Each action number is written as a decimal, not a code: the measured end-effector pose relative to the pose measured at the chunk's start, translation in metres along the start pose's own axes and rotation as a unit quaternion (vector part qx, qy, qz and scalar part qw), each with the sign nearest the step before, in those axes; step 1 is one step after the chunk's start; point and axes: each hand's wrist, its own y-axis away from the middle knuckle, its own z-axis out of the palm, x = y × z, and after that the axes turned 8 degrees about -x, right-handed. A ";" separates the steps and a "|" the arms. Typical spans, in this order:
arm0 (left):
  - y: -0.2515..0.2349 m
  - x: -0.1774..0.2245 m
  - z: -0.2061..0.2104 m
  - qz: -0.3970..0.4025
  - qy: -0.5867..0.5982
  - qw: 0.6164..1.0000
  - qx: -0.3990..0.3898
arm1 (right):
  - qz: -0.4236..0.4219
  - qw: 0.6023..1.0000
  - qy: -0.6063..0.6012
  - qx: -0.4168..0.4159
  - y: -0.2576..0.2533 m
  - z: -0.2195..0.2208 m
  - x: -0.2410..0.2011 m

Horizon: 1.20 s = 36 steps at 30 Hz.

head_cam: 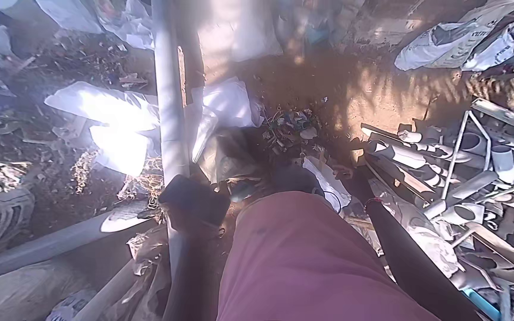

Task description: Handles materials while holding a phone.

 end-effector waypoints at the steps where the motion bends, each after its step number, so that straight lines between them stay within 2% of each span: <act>1: 0.000 -0.002 0.000 -0.001 0.003 1.000 -0.006 | 0.010 1.000 0.002 -0.001 0.000 -0.002 0.005; 4: 0.005 -0.006 -0.001 -0.002 0.042 0.999 -0.027 | 0.025 1.000 0.003 -0.004 0.007 -0.005 0.014; 9: 0.023 -0.019 -0.019 0.041 0.038 0.998 0.035 | 0.046 0.998 0.021 -0.035 0.006 -0.006 0.009; 15: 0.056 -0.031 -0.007 0.048 0.049 0.988 0.135 | 0.070 0.976 0.145 -0.149 -0.040 0.007 -0.021; 18: 0.080 -0.052 -0.002 0.032 0.020 0.967 0.252 | 0.069 0.954 0.202 -0.212 -0.078 0.023 -0.043; 21: 0.097 -0.093 -0.013 0.002 0.067 0.962 0.266 | 0.060 0.939 0.226 -0.252 -0.128 0.055 -0.054; 24: 0.096 -0.143 -0.012 -0.042 0.140 0.935 0.324 | 0.064 0.919 0.239 -0.306 -0.189 0.097 -0.044; 26: 0.086 -0.181 -0.021 -0.060 0.232 0.931 0.275 | 0.072 0.905 0.258 -0.330 -0.232 0.129 -0.035; 30: 0.070 -0.277 -0.057 -0.102 0.320 0.918 0.213 | 0.085 0.891 0.290 -0.339 -0.327 0.197 -0.001; 33: 0.058 -0.341 -0.078 -0.135 0.321 0.914 0.210 | 0.109 0.872 0.326 -0.348 -0.402 0.248 0.042; 36: 0.042 -0.385 -0.086 -0.174 0.314 0.906 0.226 | 0.125 0.831 0.384 -0.382 -0.465 0.299 0.096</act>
